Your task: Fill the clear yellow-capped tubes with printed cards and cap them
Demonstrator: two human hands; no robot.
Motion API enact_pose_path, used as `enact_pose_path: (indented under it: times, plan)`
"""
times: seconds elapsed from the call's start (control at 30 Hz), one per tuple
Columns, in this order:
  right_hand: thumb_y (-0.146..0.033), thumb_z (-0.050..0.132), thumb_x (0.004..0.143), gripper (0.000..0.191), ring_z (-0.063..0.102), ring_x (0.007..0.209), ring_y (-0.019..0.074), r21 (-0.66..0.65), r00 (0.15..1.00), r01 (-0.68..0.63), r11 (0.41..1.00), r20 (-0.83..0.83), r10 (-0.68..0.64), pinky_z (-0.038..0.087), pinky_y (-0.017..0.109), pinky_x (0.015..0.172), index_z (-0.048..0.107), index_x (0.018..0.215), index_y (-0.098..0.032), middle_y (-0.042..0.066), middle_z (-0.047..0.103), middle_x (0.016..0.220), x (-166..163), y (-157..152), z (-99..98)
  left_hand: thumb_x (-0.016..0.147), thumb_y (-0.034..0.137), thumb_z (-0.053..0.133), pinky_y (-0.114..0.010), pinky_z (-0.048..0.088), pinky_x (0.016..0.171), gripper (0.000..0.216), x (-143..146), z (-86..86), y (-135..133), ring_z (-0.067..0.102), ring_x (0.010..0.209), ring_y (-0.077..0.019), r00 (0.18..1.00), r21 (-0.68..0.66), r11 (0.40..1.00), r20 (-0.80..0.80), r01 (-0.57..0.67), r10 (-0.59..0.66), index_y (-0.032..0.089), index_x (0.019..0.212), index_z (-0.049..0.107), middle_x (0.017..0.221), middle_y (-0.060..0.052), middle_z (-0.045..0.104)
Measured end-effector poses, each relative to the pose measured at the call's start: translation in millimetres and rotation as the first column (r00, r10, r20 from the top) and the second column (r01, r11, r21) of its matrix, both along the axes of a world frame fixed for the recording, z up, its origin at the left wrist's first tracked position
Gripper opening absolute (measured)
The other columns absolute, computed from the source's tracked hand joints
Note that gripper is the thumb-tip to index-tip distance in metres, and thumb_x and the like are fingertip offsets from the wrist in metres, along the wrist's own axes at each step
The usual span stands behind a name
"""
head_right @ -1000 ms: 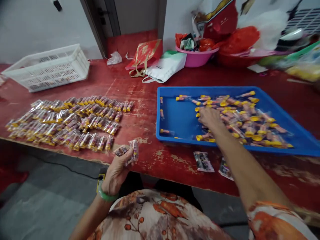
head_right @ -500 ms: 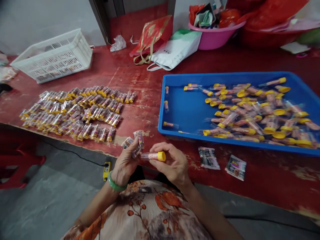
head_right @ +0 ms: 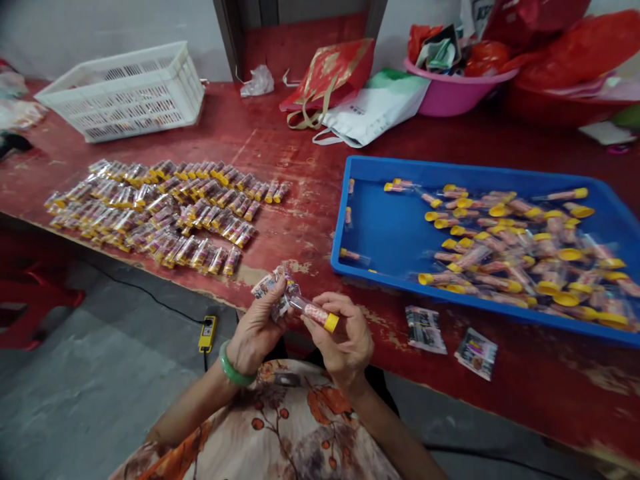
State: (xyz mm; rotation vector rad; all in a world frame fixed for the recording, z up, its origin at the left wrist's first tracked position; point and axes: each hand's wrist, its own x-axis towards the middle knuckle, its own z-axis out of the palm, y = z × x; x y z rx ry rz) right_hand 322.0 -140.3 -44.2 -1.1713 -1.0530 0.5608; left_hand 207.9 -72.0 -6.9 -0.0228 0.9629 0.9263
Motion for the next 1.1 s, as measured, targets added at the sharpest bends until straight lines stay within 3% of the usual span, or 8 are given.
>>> enact_pose_path:
  times: [0.17, 0.37, 0.53, 0.6, 0.7, 0.77, 0.97, 1.1]
  plan:
    - [-0.013, 0.071, 0.073, 0.032, 0.064, 0.085, 0.0197, 0.100, 0.975, 0.066, 0.993, 0.205, -0.085, 0.056, 0.038, 0.073, 0.058, 0.100, -0.023, 0.005, 0.064, 0.097, -3.9, 1.2, -2.3, 0.067, 0.017, 0.081, -0.017, 0.049, 0.045, 0.020, -1.0, -0.3, -2.9, 0.061, 0.053, -0.0090, 0.999, 0.018, 1.000, -0.034, -0.007, 0.007, 0.013, 0.080, 0.066, 0.071, -0.001, 0.068]
    - [-0.014, 0.071, 0.074, 0.033, 0.065, 0.082, 0.0181, 0.173, 0.944, 0.153, 0.973, 0.264, -0.195, 0.056, 0.034, 0.069, 0.059, 0.103, -0.024, 0.004, 0.065, 0.095, -13.7, 3.2, -8.2, 0.056, 0.028, 0.087, -0.020, 0.049, 0.053, 0.039, 0.7, -2.9, -13.1, 0.060, 0.057, -0.0098, 0.999, 0.231, 0.973, -0.028, -0.012, 0.019, 0.014, 0.086, 0.068, 0.075, 0.000, 0.068]
    - [-0.012, 0.073, 0.073, 0.043, 0.065, 0.088, 0.0194, 0.275, 0.881, 0.137, 0.952, 0.406, -0.243, 0.057, 0.035, 0.074, 0.059, 0.112, -0.024, 0.006, 0.065, 0.101, -16.0, 12.0, -11.9, 0.055, 0.026, 0.088, -0.022, 0.049, 0.064, 0.035, -1.3, -4.8, -19.2, 0.061, 0.063, -0.0109, 0.996, 0.370, 0.929, -0.075, -0.012, 0.043, 0.013, 0.081, 0.068, 0.075, -0.001, 0.069]
    - [-0.018, 0.073, 0.075, 0.041, 0.065, 0.093, 0.0215, 0.217, 0.893, 0.018, 0.976, 0.435, -0.114, 0.058, 0.036, 0.076, 0.059, 0.113, -0.023, 0.009, 0.064, 0.105, -9.9, 13.7, -6.4, 0.056, 0.028, 0.087, -0.022, 0.048, 0.062, 0.032, -5.5, -5.0, -18.0, 0.060, 0.061, -0.0106, 0.994, 0.373, 0.928, -0.106, 0.022, 0.019, 0.013, 0.077, 0.067, 0.072, -0.001, 0.067]
    - [-0.025, 0.065, 0.082, 0.037, 0.067, 0.084, 0.0192, -0.038, 0.920, -0.244, 0.969, 0.307, 0.244, 0.059, 0.033, 0.068, 0.058, 0.119, -0.022, 0.010, 0.063, 0.113, 3.9, 12.0, 4.1, 0.056, 0.031, 0.087, -0.022, 0.047, 0.060, 0.033, -12.7, -4.5, -14.2, 0.059, 0.059, -0.0104, 0.990, 0.377, 0.923, -0.140, 0.075, -0.024, 0.014, 0.077, 0.067, 0.071, -0.001, 0.066]
    - [-0.022, 0.060, 0.084, 0.035, 0.066, 0.075, 0.0154, -0.098, 0.922, -0.296, 0.950, 0.231, 0.311, 0.058, 0.029, 0.061, 0.058, 0.119, -0.023, 0.009, 0.063, 0.113, 10.8, 9.7, 9.2, 0.056, 0.032, 0.087, -0.022, 0.047, 0.059, 0.036, -15.3, -3.9, -13.2, 0.058, 0.059, -0.0104, 0.989, 0.376, 0.920, -0.127, 0.113, -0.070, 0.015, 0.080, 0.068, 0.072, 0.000, 0.066]
    - [-0.012, 0.061, 0.078, 0.029, 0.067, 0.085, 0.0192, 0.140, 0.893, -0.072, 0.988, 0.451, 0.002, 0.056, 0.033, 0.071, 0.066, 0.103, -0.026, 0.005, 0.068, 0.096, 4.3, 8.5, 18.2, 0.051, 0.032, 0.089, -0.022, 0.045, 0.057, 0.036, -11.8, -2.5, -21.0, 0.055, 0.055, -0.0094, 0.986, 0.389, 0.906, -0.094, 0.163, -0.137, 0.014, 0.073, 0.067, 0.065, 0.001, 0.064]
    - [-0.007, 0.062, 0.076, 0.029, 0.066, 0.078, 0.0172, 0.184, 0.898, -0.019, 0.983, 0.436, -0.064, 0.055, 0.031, 0.067, 0.066, 0.098, -0.026, 0.004, 0.068, 0.089, -2.8, 8.1, 24.1, 0.052, 0.035, 0.089, -0.023, 0.045, 0.056, 0.035, -9.7, 0.1, -25.7, 0.053, 0.053, -0.0093, 0.977, 0.434, 0.876, -0.122, 0.209, -0.173, 0.015, 0.071, 0.068, 0.062, 0.001, 0.063]
